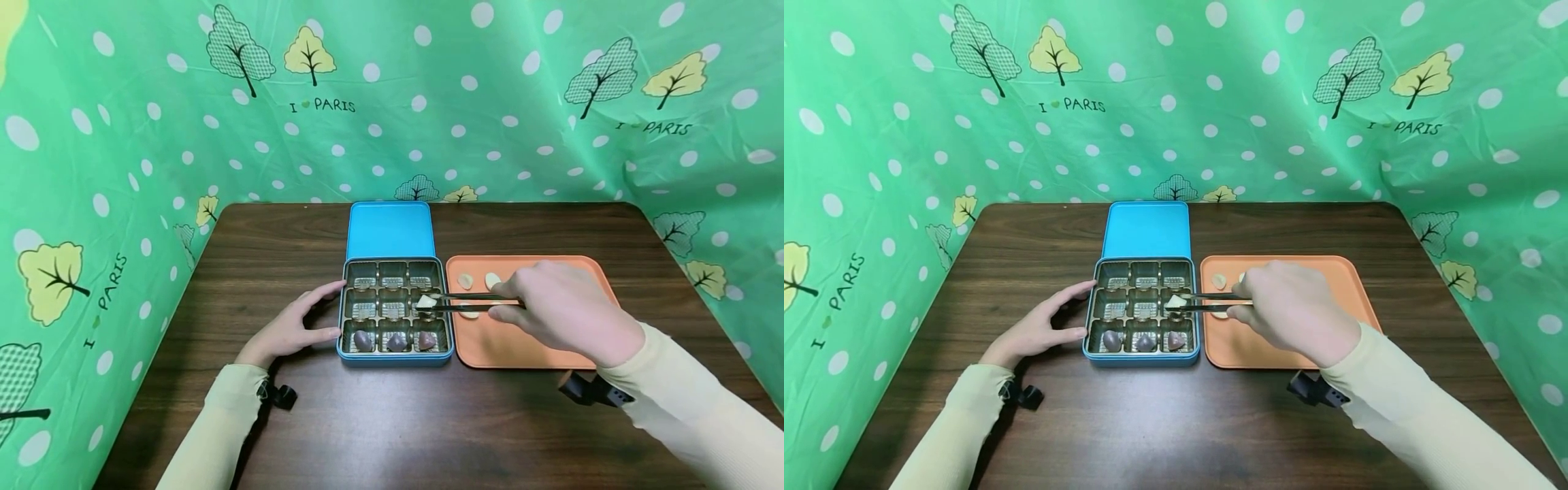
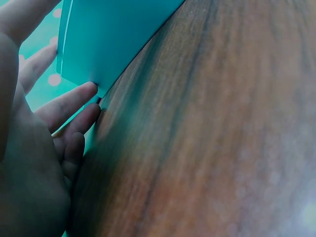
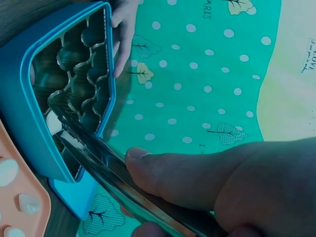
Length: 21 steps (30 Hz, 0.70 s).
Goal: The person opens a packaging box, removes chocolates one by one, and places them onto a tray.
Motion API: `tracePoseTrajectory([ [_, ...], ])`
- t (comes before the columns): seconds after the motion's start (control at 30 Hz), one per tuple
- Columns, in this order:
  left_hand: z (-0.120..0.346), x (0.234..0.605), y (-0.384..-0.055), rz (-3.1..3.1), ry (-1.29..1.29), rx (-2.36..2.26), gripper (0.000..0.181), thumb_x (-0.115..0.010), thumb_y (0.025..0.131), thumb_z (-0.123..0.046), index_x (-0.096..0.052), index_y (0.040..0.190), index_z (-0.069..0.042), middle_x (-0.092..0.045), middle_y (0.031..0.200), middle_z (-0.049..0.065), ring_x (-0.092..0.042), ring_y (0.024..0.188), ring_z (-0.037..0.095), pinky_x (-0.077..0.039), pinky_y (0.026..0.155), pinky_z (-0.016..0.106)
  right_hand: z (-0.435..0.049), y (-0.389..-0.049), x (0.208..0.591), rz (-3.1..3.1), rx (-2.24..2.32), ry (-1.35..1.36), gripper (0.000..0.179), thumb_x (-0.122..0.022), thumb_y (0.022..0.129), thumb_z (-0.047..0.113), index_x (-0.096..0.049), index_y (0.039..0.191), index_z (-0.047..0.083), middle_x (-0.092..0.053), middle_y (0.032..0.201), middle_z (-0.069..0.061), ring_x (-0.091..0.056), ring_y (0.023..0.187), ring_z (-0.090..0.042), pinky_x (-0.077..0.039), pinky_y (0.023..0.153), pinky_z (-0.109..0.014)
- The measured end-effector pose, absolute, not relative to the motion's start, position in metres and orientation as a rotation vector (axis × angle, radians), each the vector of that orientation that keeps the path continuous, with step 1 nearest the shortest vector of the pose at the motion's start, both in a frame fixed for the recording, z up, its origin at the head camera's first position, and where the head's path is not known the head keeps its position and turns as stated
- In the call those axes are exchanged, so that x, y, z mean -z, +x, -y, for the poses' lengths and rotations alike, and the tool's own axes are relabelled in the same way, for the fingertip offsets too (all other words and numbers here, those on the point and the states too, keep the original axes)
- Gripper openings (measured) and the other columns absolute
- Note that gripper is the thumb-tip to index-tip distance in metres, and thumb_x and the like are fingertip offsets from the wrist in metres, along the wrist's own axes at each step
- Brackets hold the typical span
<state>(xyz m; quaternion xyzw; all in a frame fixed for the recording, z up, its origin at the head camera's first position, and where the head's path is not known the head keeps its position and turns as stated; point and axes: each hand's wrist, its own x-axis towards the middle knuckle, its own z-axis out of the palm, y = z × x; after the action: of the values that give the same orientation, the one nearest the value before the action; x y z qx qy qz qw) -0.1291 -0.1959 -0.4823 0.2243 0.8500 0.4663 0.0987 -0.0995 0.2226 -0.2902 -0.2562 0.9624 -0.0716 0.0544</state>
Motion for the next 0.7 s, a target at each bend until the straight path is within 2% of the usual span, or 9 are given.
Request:
tracePoseTrajectory([
  [0.1, 0.196, 0.482, -0.129, -2.510, 0.656, -1.379, 0.081, -0.082, 0.094, -0.032, -0.038, 0.162, -0.037, -0.041, 0.164, -0.002, -0.038, 0.150, 0.028, -0.029, 0.119, 0.064, -0.226, -0.098, 0.288, -2.943, 0.213, -0.813, 0.008, -0.082, 0.093, 0.034, -0.081, 0.091, 0.026, -0.055, 0.059, 0.015, -0.041, 0.048, -0.007, -0.028, 0.045, -0.030],
  [0.13, 0.196, 0.482, -0.129, -2.510, 0.653, -1.379, 0.081, -0.082, 0.094, -0.032, -0.038, 0.162, -0.037, -0.041, 0.164, -0.002, -0.038, 0.150, 0.028, -0.029, 0.119, 0.064, -0.227, -0.097, 0.288, -2.948, 0.211, -0.823, 0.009, -0.082, 0.093, 0.034, -0.078, 0.087, 0.029, -0.051, 0.057, 0.016, -0.040, 0.049, -0.007, -0.028, 0.045, -0.030],
  [0.23, 0.195, 0.483, -0.130, -2.510, 0.656, -1.384, 0.081, -0.082, 0.094, -0.031, -0.038, 0.162, -0.036, -0.042, 0.164, -0.002, -0.038, 0.150, 0.028, -0.029, 0.119, 0.063, -0.230, -0.095, 0.285, -2.967, 0.207, -0.828, 0.011, -0.082, 0.092, 0.037, -0.076, 0.085, 0.032, -0.052, 0.058, 0.018, -0.042, 0.050, -0.007, -0.030, 0.045, -0.031],
  [0.3, 0.195, 0.484, -0.130, -2.512, 0.665, -1.390, 0.082, -0.082, 0.094, -0.029, -0.039, 0.163, -0.034, -0.043, 0.163, 0.000, -0.039, 0.149, 0.029, -0.029, 0.119, 0.063, -0.231, -0.094, 0.283, -2.972, 0.203, -0.822, 0.008, -0.082, 0.092, 0.039, -0.080, 0.090, 0.031, -0.058, 0.063, 0.019, -0.044, 0.052, -0.006, -0.033, 0.046, -0.031],
  [0.37, 0.196, 0.485, -0.130, -2.517, 0.671, -1.390, 0.082, -0.082, 0.093, -0.029, -0.039, 0.163, -0.033, -0.043, 0.163, 0.000, -0.040, 0.149, 0.029, -0.029, 0.119, 0.062, -0.232, -0.093, 0.282, -2.977, 0.207, -0.804, 0.017, -0.082, 0.092, 0.041, -0.084, 0.102, 0.028, -0.070, 0.073, 0.017, -0.047, 0.054, -0.005, -0.035, 0.045, -0.032],
  [0.47, 0.196, 0.485, -0.130, -2.524, 0.676, -1.385, 0.082, -0.083, 0.093, -0.028, -0.039, 0.163, -0.033, -0.044, 0.163, -0.001, -0.040, 0.148, 0.028, -0.029, 0.119, 0.061, -0.234, -0.091, 0.279, -2.985, 0.209, -0.767, 0.028, -0.081, 0.092, 0.043, -0.084, 0.114, 0.026, -0.077, 0.086, 0.013, -0.053, 0.060, -0.005, -0.038, 0.044, -0.033],
  [0.57, 0.196, 0.485, -0.130, -2.526, 0.680, -1.381, 0.082, -0.082, 0.093, -0.029, -0.039, 0.163, -0.033, -0.043, 0.163, -0.002, -0.040, 0.149, 0.027, -0.030, 0.119, 0.060, -0.237, -0.090, 0.277, -2.989, 0.218, -0.720, 0.031, -0.081, 0.092, 0.044, -0.083, 0.117, 0.024, -0.080, 0.098, 0.008, -0.061, 0.069, -0.008, -0.039, 0.044, -0.035],
  [0.7, 0.196, 0.484, -0.130, -2.528, 0.687, -1.377, 0.082, -0.082, 0.094, -0.030, -0.038, 0.163, -0.035, -0.042, 0.164, -0.003, -0.039, 0.149, 0.026, -0.029, 0.120, 0.059, -0.244, -0.089, 0.275, -2.987, 0.234, -0.683, 0.035, -0.079, 0.094, 0.044, -0.083, 0.119, 0.020, -0.080, 0.106, 0.001, -0.063, 0.073, -0.010, -0.039, 0.045, -0.035],
])
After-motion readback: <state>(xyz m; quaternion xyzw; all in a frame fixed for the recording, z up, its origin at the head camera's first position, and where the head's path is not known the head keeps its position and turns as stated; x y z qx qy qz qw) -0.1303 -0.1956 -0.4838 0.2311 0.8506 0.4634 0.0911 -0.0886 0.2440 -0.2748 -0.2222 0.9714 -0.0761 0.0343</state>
